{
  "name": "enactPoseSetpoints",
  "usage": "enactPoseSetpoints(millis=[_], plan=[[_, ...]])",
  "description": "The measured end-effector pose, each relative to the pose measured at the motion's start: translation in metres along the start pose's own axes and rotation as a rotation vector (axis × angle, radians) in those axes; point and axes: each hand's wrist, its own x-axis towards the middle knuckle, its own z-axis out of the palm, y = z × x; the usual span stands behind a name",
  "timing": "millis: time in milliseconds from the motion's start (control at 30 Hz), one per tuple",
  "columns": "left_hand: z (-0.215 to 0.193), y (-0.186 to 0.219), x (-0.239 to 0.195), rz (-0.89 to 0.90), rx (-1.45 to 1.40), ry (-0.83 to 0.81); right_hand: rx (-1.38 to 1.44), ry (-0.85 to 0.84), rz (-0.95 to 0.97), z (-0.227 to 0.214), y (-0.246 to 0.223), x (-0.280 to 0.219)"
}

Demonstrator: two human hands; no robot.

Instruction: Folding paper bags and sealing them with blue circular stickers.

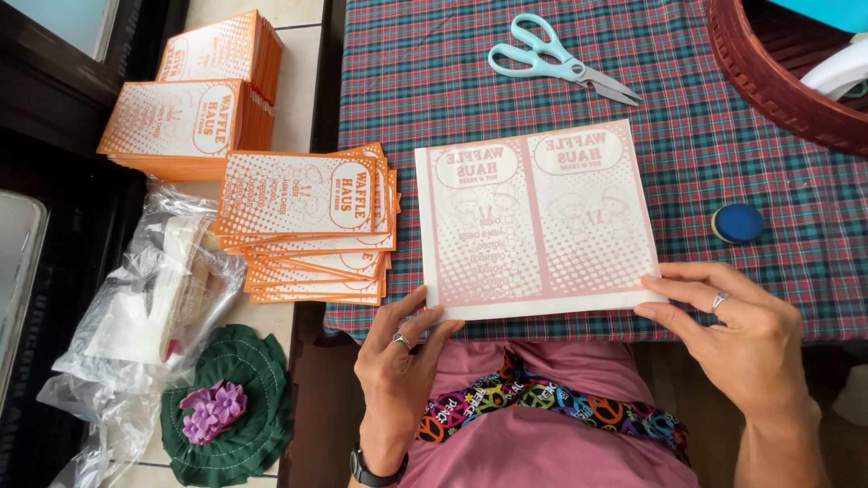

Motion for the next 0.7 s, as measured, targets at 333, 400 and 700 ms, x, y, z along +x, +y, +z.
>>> enactPoseSetpoints(millis=[333, 400, 700], plan=[[-0.006, 0.011, 0.015, -0.004, 0.083, -0.078, 0.078, -0.067, 0.000, -0.004, 0.003, 0.008], [0.001, 0.017, 0.019, 0.041, 0.111, -0.093, 0.083, -0.069, -0.001, -0.004, 0.003, 0.007], [0.029, 0.035, 0.040, 0.316, 0.075, -0.373, 0.089, -0.058, -0.002, -0.004, -0.001, 0.007]])
